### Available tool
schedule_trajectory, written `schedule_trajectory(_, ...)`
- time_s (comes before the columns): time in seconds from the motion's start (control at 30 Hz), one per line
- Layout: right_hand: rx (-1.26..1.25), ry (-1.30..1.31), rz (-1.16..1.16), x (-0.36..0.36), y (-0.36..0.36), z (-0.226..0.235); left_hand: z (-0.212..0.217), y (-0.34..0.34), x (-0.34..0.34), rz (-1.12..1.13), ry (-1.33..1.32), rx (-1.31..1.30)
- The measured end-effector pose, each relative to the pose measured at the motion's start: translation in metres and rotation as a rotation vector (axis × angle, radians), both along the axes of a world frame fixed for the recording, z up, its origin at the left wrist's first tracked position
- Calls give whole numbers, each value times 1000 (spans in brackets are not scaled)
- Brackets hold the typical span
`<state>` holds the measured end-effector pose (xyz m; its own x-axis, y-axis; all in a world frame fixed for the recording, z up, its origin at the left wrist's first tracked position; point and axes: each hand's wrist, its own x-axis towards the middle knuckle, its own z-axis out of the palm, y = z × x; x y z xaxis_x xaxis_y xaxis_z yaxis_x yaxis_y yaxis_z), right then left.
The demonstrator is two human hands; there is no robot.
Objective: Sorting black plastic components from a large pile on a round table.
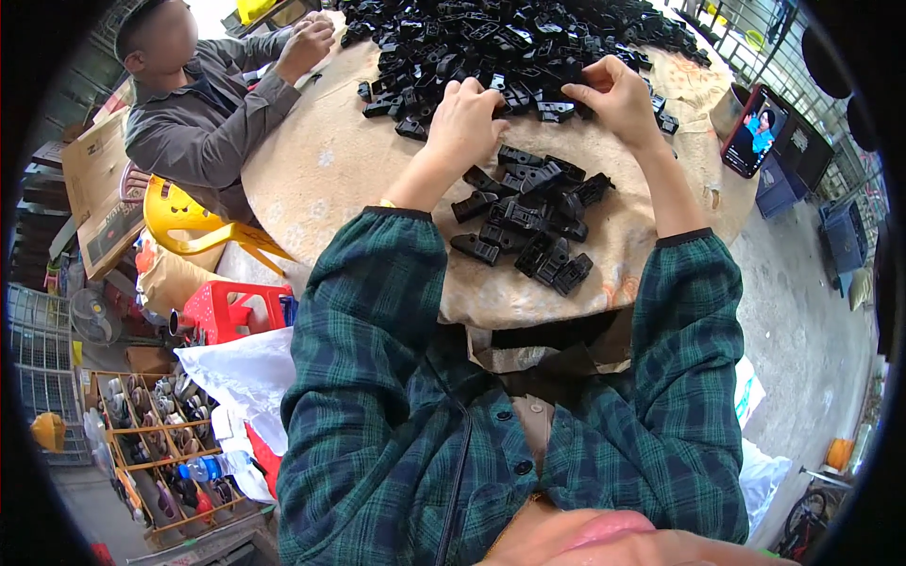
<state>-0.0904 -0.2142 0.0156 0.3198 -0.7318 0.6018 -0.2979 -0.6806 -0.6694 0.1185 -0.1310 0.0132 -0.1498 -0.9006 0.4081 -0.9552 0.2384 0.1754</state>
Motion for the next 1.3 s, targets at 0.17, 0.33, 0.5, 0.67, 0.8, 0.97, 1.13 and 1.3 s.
schedule_trajectory(0.17,-334,248,-135,11,5,0,-1,-11,-19,-207,62,-229)
schedule_trajectory(0.33,-450,511,-121,18,7,-6,-8,-19,-28,-160,21,-128)
schedule_trajectory(0.5,-180,390,-111,14,8,-9,-10,-27,-34,-156,88,-103)
schedule_trajectory(0.67,84,186,74,13,4,-16,-10,-28,-31,-208,114,-141)
schedule_trajectory(0.8,530,-382,287,13,4,-5,-6,-32,-23,-204,555,-86)
schedule_trajectory(0.97,670,-600,463,19,20,6,4,-25,-22,-283,1504,438)
schedule_trajectory(1.13,376,-382,323,31,41,9,6,-18,-28,-168,1393,365)
schedule_trajectory(1.3,213,-341,258,28,36,4,16,-8,-38,-322,1366,202)
